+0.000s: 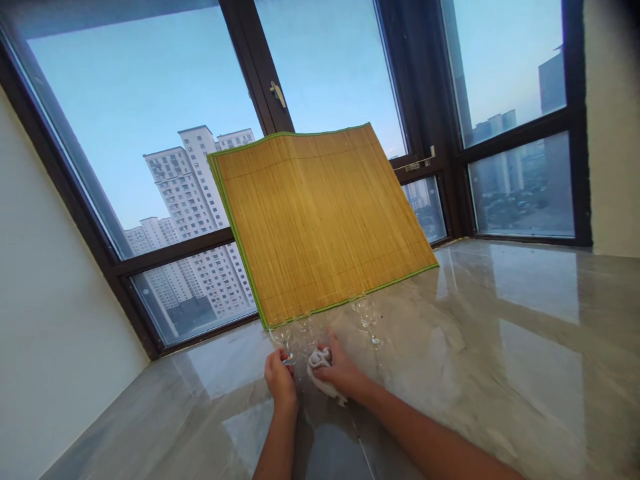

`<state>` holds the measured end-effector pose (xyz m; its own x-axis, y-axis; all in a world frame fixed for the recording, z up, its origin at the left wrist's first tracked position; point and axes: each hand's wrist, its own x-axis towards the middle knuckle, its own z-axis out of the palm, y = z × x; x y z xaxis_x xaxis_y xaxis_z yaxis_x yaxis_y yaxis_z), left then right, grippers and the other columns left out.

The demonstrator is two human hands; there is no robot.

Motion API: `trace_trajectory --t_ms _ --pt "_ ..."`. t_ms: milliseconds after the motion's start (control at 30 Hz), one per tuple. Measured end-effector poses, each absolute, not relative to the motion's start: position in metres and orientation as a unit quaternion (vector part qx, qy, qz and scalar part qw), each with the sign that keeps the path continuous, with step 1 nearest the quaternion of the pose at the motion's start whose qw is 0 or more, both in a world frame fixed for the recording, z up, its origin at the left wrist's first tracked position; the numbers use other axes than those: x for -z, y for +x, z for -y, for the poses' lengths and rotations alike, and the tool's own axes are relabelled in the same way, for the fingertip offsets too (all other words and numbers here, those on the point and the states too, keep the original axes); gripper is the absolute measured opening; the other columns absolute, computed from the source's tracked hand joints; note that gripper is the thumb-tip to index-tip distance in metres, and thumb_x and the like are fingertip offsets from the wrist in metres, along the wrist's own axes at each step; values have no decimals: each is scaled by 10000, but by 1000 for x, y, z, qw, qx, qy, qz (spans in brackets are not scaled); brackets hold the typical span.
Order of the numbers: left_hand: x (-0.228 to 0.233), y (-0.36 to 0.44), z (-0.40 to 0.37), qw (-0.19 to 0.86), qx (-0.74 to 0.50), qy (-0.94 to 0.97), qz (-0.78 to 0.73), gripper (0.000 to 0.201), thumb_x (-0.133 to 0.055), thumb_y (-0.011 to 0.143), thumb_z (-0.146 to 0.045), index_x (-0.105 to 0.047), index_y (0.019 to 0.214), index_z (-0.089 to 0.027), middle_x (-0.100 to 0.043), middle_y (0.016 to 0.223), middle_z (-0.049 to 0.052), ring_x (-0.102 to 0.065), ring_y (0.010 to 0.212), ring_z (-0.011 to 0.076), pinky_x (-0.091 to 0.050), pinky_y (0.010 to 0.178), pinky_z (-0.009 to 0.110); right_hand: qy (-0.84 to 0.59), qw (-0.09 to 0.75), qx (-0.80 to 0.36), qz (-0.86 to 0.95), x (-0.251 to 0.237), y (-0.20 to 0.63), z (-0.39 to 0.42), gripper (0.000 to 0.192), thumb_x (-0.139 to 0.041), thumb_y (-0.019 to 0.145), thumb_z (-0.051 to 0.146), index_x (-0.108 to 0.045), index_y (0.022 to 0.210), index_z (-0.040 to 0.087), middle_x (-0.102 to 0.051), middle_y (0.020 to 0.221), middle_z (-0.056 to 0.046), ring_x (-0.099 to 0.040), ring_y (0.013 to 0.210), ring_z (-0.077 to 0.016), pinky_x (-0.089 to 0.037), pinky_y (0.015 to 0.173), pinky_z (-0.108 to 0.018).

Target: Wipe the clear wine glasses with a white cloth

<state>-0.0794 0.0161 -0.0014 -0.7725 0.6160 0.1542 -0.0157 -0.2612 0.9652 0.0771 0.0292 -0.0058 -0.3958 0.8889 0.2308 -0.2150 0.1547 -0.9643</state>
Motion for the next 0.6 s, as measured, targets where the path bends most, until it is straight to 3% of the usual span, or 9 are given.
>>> trace_trajectory --t_ms 133,267,400,600 --pt "2 -92 -18 266 -766 226 -540 431 -628 760 -378 -487 1155 -278 -600 988 -6 -648 597 113 -396 456 195 -249 439 -651 568 6 76 -24 1125 -745 602 191 -136 1546 244 -587 1343 -120 -691 991 -235 -561 815 -371" --pt "0 -96 -21 381 -762 250 -460 575 -688 752 -289 -401 1246 -346 -599 1128 19 -718 740 162 -480 537 214 -240 450 -648 566 8 75 -23 1064 -780 629 238 -213 1529 230 -673 1168 -68 -694 949 -203 -549 822 -339" --pt "0 -98 -22 421 -752 262 -436 569 -709 744 -220 -414 1220 -324 -630 1090 18 -723 770 187 -542 610 267 -264 456 -625 576 6 75 -25 991 -730 682 224 -203 1521 210 -702 1017 -27 -692 891 -193 -537 802 -322" --pt "1 -97 -24 403 -739 279 -463 457 -697 739 -204 -496 1145 -262 -656 964 13 -683 649 138 -544 583 257 -348 494 -574 553 3 79 -34 893 -675 707 228 -250 1490 174 -676 1044 -46 -660 939 -209 -495 872 -334"
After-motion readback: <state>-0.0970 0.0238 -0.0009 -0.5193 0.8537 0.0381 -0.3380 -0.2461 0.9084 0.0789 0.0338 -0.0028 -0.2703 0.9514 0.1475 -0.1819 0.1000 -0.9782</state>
